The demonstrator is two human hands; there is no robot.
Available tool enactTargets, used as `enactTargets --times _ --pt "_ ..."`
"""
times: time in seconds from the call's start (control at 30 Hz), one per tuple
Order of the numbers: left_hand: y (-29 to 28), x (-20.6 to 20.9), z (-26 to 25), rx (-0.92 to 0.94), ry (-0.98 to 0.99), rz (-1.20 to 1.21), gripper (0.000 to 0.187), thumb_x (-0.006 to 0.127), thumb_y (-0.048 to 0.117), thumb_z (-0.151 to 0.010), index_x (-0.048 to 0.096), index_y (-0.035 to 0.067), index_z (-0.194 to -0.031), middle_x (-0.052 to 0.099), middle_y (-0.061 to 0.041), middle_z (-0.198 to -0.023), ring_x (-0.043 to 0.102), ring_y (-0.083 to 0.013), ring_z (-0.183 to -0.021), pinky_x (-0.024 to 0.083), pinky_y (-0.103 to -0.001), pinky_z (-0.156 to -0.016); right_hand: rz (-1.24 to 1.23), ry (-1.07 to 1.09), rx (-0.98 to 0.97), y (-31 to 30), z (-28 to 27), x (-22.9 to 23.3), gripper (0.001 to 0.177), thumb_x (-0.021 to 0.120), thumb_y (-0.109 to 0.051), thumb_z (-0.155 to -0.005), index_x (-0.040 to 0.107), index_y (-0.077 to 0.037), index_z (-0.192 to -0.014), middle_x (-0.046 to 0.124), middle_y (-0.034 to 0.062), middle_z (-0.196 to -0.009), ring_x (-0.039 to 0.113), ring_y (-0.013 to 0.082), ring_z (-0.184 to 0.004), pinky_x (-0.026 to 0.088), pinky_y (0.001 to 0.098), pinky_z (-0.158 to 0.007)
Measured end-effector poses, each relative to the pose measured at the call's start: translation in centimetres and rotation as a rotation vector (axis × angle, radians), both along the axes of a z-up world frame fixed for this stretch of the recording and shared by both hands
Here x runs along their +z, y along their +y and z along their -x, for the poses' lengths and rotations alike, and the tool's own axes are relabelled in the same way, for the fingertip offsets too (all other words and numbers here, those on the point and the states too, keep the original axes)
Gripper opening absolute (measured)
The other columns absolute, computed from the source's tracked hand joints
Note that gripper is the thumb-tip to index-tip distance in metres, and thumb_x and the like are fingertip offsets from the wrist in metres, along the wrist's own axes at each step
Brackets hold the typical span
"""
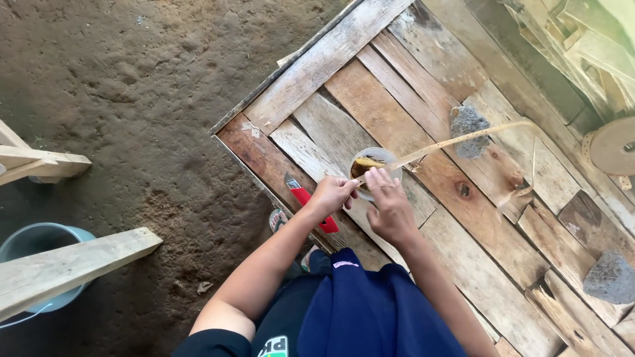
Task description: The person uses a red utility knife to scrape a wooden surface, then applies a brown paste from a small container onto thin wooden strips. The strips are placed and pressed onto a wooden board. The person repeats the application and placement process on additional strips.
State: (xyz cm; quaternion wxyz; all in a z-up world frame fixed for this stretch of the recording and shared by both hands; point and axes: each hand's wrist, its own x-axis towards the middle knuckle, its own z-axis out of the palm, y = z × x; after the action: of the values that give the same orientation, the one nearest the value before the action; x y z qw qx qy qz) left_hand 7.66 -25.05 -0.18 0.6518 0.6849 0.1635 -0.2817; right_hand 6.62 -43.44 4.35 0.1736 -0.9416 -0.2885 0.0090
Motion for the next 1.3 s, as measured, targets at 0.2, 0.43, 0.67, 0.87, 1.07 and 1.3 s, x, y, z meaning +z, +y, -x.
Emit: enactTargets --times 0.2,0.43,0.67,0.87,1.07,1.3 --pt "-0.4 -0.3 -0.3 -0.051 0.012 -0.16 0.03 0.059 0.044 -0.084 0.077 0.024 -0.07 0.066 0.001 -0.051 0.058 -0.0133 -0.045 0.046 -0.025 -0.045 0.327 -0.242 0.029 -1.1 -0.9 -5.0 0.078 0.059 -0.018 -0.077 0.047 -0.016 -0.154 0.043 0.008 -0.162 0.032 0.0291 -0.153 0.019 0.0615 -0.121" --pt "0.4 1.8 -0.2 -0.06 -0.065 -0.113 0.029 0.057 0.036 -0.085 0.075 0.02 -0.069 0.065 -0.002 -0.05 0.057 -0.0167 -0.047 0.045 -0.027 -0.048 0.447 -0.214 0.017 -1.3 -0.6 -6.8 0.082 0.056 -0.014 -0.078 0.04 -0.015 -0.158 0.037 0.0101 -0.166 0.027 0.027 -0.155 0.013 0.0614 -0.124" --pt "1.4 7.9 0.7 0.083 -0.17 0.097 0.029 0.058 0.028 -0.091 0.072 0.015 -0.069 0.058 -0.001 -0.046 0.045 -0.0085 -0.042 0.035 -0.02 -0.044 0.497 -0.221 0.011 -1.4 -0.8 -7.3 0.081 0.055 -0.015 -0.078 0.04 -0.012 -0.157 0.037 0.0102 -0.165 0.029 0.0251 -0.155 0.008 0.0642 -0.124" --pt "5.5 17.6 2.4 0.181 -0.361 0.355 0.034 0.057 0.019 -0.098 0.069 0.008 -0.069 0.053 -0.006 -0.044 0.038 -0.009 -0.041 0.031 -0.021 -0.04 0.538 -0.159 -0.022 -1.3 -1.0 -7.9 0.083 0.054 -0.013 -0.076 0.039 -0.013 -0.158 0.036 0.0088 -0.166 0.028 0.0239 -0.155 0.006 0.0651 -0.124" --pt "11.2 21.6 4.5 0.38 -0.643 0.519 0.04 0.054 0.02 -0.099 0.063 0.001 -0.065 0.043 -0.01 -0.039 0.036 -0.0116 -0.032 0.028 -0.021 -0.033 0.598 -0.107 -0.002 -1.1 -0.7 -6.6 0.083 0.051 -0.011 -0.077 0.036 -0.013 -0.158 0.034 0.0091 -0.166 0.028 0.0244 -0.154 0.008 0.0667 -0.123" --pt "16.7 28.0 5.3 0.359 -1.155 0.736 0.038 0.038 0.017 -0.105 0.059 0.003 -0.076 0.039 0.001 -0.042 0.029 -0.0065 -0.032 0.028 -0.023 -0.038 0.515 -0.039 -0.014 -1.5 -0.9 -8.3 0.09 0.054 -0.008 -0.073 0.033 -0.013 -0.16 0.031 0.0103 -0.168 0.026 0.0255 -0.155 0.017 0.0697 -0.116"
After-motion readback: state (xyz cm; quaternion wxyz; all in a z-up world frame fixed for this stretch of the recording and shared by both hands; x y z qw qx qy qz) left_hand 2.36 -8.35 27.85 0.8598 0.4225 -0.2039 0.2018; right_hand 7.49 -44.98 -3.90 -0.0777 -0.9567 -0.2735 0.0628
